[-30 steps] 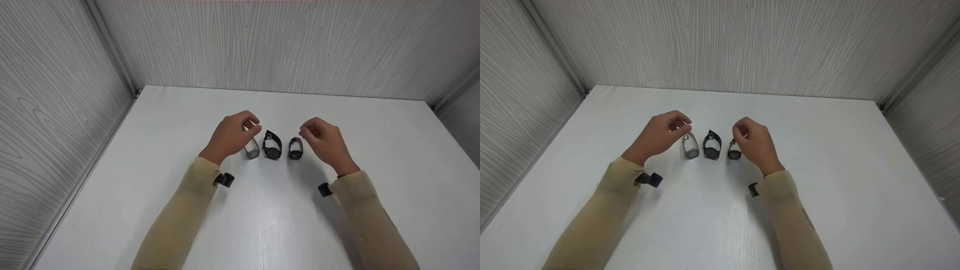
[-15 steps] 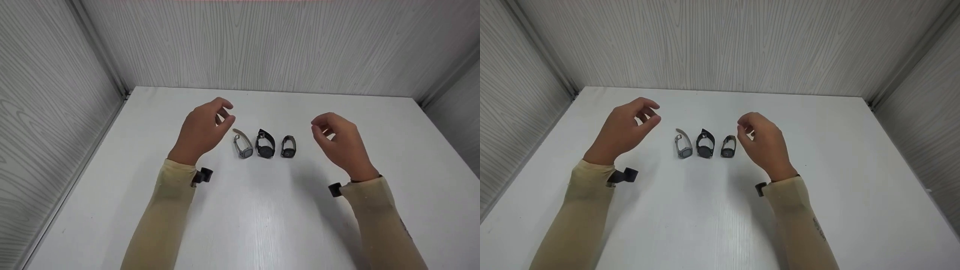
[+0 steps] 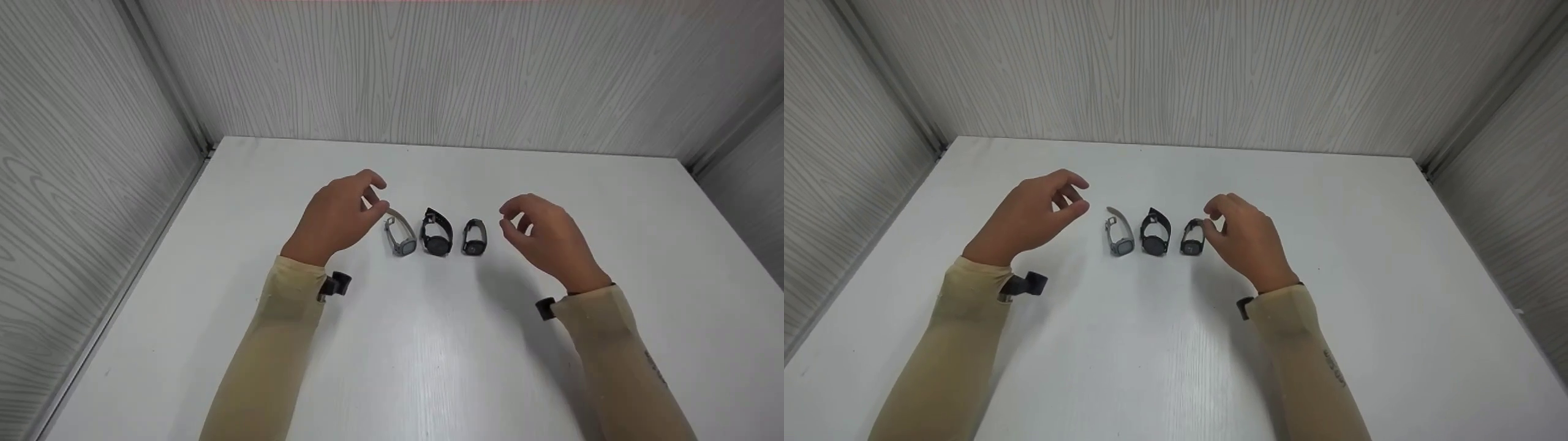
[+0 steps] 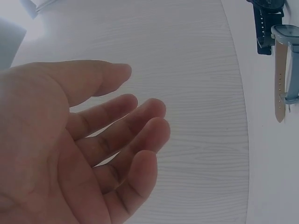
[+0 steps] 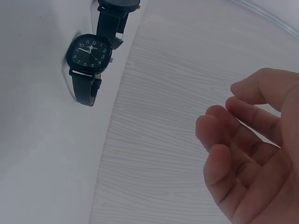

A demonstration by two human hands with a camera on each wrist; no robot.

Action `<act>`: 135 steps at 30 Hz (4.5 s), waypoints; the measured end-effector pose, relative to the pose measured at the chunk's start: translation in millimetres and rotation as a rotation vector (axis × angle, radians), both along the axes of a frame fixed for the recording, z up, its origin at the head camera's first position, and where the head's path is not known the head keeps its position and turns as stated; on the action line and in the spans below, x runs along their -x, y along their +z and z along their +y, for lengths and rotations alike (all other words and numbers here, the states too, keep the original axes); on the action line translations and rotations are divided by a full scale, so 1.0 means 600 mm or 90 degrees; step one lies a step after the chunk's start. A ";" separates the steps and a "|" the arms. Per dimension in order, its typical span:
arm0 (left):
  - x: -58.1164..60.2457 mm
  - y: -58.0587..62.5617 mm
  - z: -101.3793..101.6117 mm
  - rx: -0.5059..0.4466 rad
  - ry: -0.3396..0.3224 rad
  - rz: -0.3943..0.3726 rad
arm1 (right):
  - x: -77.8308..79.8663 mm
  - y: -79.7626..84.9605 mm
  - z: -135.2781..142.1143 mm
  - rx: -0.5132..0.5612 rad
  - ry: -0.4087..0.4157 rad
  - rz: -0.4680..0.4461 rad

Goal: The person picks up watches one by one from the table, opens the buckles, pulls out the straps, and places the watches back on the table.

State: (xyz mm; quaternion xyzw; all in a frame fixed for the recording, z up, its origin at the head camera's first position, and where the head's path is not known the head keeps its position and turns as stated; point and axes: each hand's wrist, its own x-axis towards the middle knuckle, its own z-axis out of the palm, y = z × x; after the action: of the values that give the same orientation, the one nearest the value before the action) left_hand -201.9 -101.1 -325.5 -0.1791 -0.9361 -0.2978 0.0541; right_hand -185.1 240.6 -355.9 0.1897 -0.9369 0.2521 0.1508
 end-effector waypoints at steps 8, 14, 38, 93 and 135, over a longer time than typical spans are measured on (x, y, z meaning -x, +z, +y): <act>0.001 -0.004 0.001 0.001 -0.012 -0.018 | 0.023 -0.034 0.002 -0.048 0.007 -0.155; 0.003 -0.004 -0.002 0.006 -0.015 -0.032 | 0.037 -0.058 0.000 -0.080 0.016 -0.227; -0.005 -0.015 0.010 0.030 -0.043 -0.067 | 0.039 -0.082 0.009 -0.114 0.047 -0.280; -0.020 -0.010 0.055 -0.091 -0.094 -0.042 | -0.031 0.021 -0.041 -0.019 0.228 0.178; -0.046 0.001 0.120 -0.024 -0.206 0.098 | -0.033 0.032 -0.066 0.137 0.228 -0.011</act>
State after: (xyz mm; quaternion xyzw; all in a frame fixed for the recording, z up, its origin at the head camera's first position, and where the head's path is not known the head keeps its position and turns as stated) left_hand -174.3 -29.1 -324.7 -0.3483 -0.8825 -0.3058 0.0803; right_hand -165.1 201.1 -336.9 0.3338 -0.8570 0.3753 0.1151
